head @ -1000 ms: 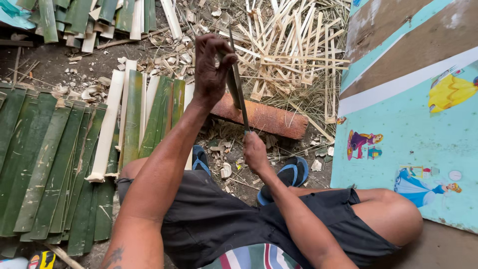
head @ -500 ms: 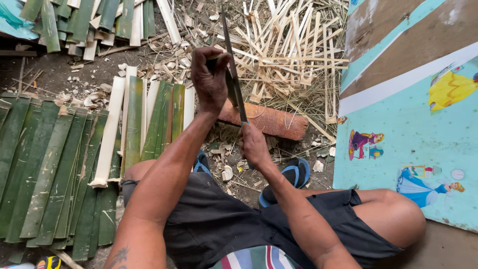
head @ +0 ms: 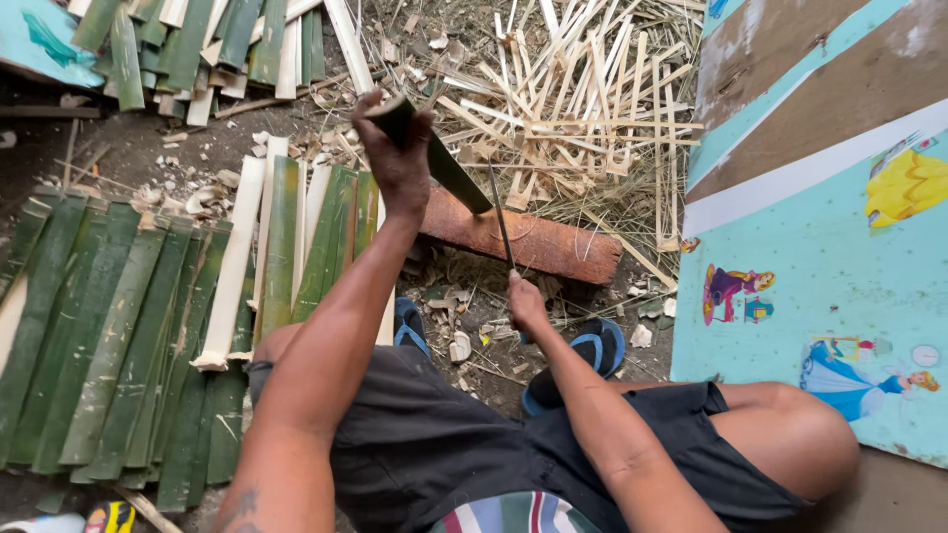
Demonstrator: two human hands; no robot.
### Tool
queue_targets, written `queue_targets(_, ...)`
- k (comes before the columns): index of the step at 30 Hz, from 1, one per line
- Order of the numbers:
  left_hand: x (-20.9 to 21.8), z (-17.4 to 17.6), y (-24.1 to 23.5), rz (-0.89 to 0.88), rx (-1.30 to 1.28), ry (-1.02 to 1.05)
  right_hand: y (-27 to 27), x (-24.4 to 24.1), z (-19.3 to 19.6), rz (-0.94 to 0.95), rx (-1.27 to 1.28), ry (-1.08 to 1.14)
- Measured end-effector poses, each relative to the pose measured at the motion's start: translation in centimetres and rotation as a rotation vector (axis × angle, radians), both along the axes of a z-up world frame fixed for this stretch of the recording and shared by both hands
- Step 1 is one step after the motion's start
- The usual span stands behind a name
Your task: The person sits on the ground and uses a long knife to split green bamboo stalks into thin strips. The person repeatedly picks up bamboo pieces, splits them on a wooden block, and places the finished strips in a pile.
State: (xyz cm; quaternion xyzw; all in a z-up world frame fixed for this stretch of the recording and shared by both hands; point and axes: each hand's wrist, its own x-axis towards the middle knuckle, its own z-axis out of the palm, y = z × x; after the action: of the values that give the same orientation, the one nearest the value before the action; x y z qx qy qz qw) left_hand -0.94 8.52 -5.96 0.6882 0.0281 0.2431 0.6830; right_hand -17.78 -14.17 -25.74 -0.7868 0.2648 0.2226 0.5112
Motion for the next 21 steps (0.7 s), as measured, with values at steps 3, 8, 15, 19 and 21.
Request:
queue_targets(3,-0.5,-4.2,0.2,-0.236,0.334,0.301,-0.9,-0.5,-2.5,0.011,0.013,-0.060)
queue_targets(8,-0.5,-3.3,0.1,-0.181,0.172,0.411,-1.6,-2.1,-4.3,0.177,-0.220,-0.258)
queue_targets(15,-1.1,4.4,0.1,-0.410,-0.048,0.011,-2.9,-2.0,-4.2,0.188,-0.200,-0.237)
queue_targets(19,-2.6,3.6,-0.2,-0.470,0.795,0.078,-2.1,-2.2,-4.2,0.176,-0.197,-0.249)
queue_targets(21,-2.8,2.0,-0.6,-0.498,1.025,0.084,-1.9,-2.5,-4.0,0.152,-0.178,-0.229)
